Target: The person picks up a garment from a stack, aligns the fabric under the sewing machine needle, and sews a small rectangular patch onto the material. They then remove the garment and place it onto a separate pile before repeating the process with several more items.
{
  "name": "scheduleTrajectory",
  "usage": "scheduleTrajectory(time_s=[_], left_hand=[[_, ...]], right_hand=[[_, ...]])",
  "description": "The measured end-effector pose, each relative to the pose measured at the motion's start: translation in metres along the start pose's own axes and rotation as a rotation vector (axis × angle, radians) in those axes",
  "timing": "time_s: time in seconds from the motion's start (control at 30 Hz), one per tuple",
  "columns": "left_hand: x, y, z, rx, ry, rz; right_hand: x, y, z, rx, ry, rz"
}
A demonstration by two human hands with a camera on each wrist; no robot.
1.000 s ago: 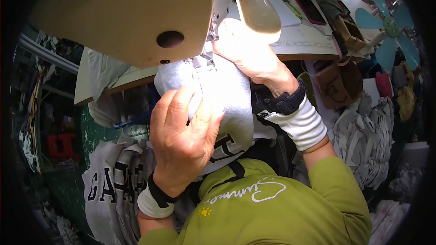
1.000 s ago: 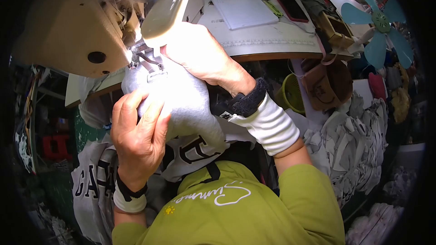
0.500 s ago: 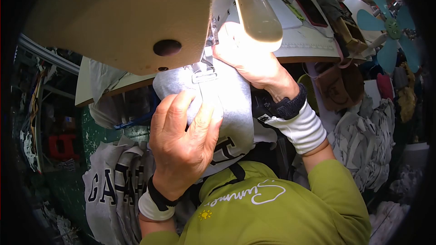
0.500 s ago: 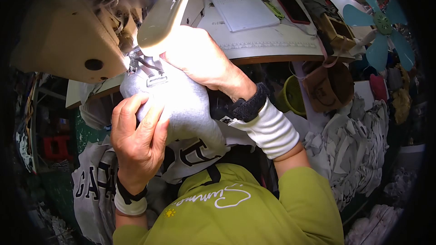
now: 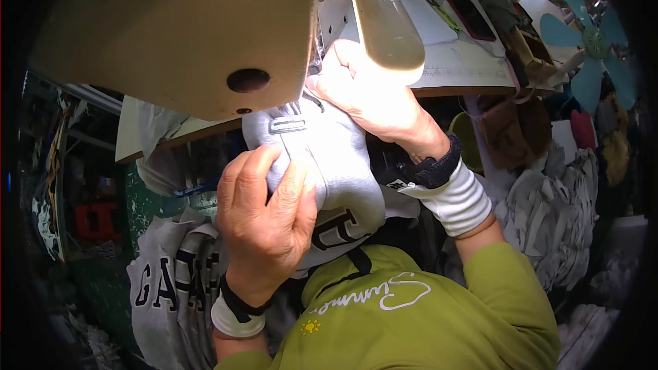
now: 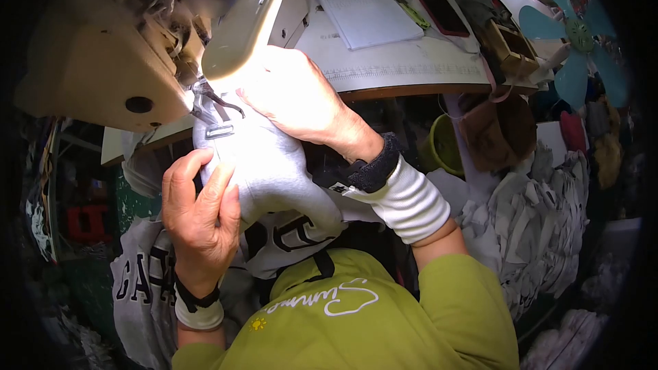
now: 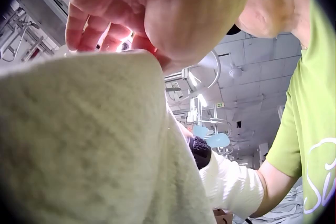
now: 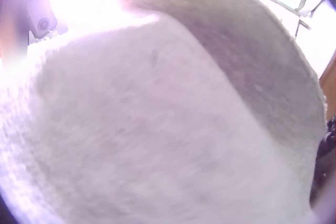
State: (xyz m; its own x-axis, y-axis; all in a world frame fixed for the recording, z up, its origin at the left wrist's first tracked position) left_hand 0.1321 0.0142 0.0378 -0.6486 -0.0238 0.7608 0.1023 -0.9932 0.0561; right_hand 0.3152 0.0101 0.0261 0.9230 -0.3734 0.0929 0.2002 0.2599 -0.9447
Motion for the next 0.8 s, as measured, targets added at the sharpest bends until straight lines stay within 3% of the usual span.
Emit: scheduleTrajectory(time_s=[0.07,0.1,0.13,0.2,0.27,0.3,0.33,0.37,0.4,0.43,0.5,0.53,0.63,0.67,0.7,0.77,0.8], left_hand=[[0.004,-0.004,-0.003,0.009,-0.015,0.035],[0.003,-0.005,-0.005,-0.001,-0.025,0.041],[0.003,-0.003,-0.002,-0.034,-0.036,0.044],[0.000,0.002,0.001,-0.010,-0.023,0.016],[-0.002,0.002,0.000,0.011,0.017,-0.016],[-0.002,0.000,-0.003,0.017,0.020,-0.018],[-0.002,-0.003,-0.008,0.018,0.023,-0.032],[-0.001,-0.003,-0.008,0.012,0.022,-0.038],[-0.001,-0.002,-0.007,0.006,0.023,-0.042],[0.000,-0.001,-0.006,0.006,0.022,-0.042],[0.000,0.001,-0.005,0.041,-0.071,-0.008],[-0.001,0.002,-0.004,0.033,-0.063,-0.006],[0.000,0.003,-0.002,-0.003,-0.004,-0.031],[0.001,0.002,-0.003,0.006,-0.003,-0.032],[0.002,0.001,-0.004,0.006,-0.011,-0.005],[0.002,0.001,-0.005,-0.004,-0.007,0.012],[0.003,0.000,-0.005,-0.010,-0.002,0.013]], right_hand=[[0.002,0.003,0.000,0.157,0.062,-0.552],[0.004,0.008,0.002,0.016,0.096,-0.251],[0.007,0.006,0.003,0.404,0.098,-0.531],[0.014,0.024,0.004,-0.055,0.062,-0.083],[0.028,0.074,-0.012,0.454,0.180,-0.416],[0.034,0.054,-0.032,0.531,0.307,-0.030],[0.049,0.023,-0.073,-0.019,0.433,-0.059],[0.063,0.034,-0.086,0.149,0.484,-0.114],[0.061,0.041,-0.116,0.049,0.503,-0.133],[0.064,0.058,-0.139,-0.002,0.338,-0.270],[0.052,0.097,-0.188,-0.301,0.034,-0.515],[0.047,0.117,-0.209,-0.364,-0.040,-0.661],[0.056,0.178,-0.263,-0.656,0.033,-0.856],[0.064,0.194,-0.275,-0.652,0.076,-0.854],[0.067,0.187,-0.256,-0.503,0.115,-0.862],[0.087,0.237,-0.297,-0.433,0.161,-0.621],[0.093,0.240,-0.297,-0.488,0.192,-0.520]])
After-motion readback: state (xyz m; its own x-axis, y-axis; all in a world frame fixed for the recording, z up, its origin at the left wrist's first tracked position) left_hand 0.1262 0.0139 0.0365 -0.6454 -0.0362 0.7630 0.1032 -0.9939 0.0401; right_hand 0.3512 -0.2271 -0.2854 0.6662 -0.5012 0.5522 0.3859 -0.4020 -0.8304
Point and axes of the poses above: each hand's wrist, its own z-axis towards the middle knuckle, its own x-axis out of the back of the hand, y = z × x, the point moved 3 cm from there along z, towards the middle knuckle, and after that the axes turned 12 degrees about -x, right-handed, at the moved point
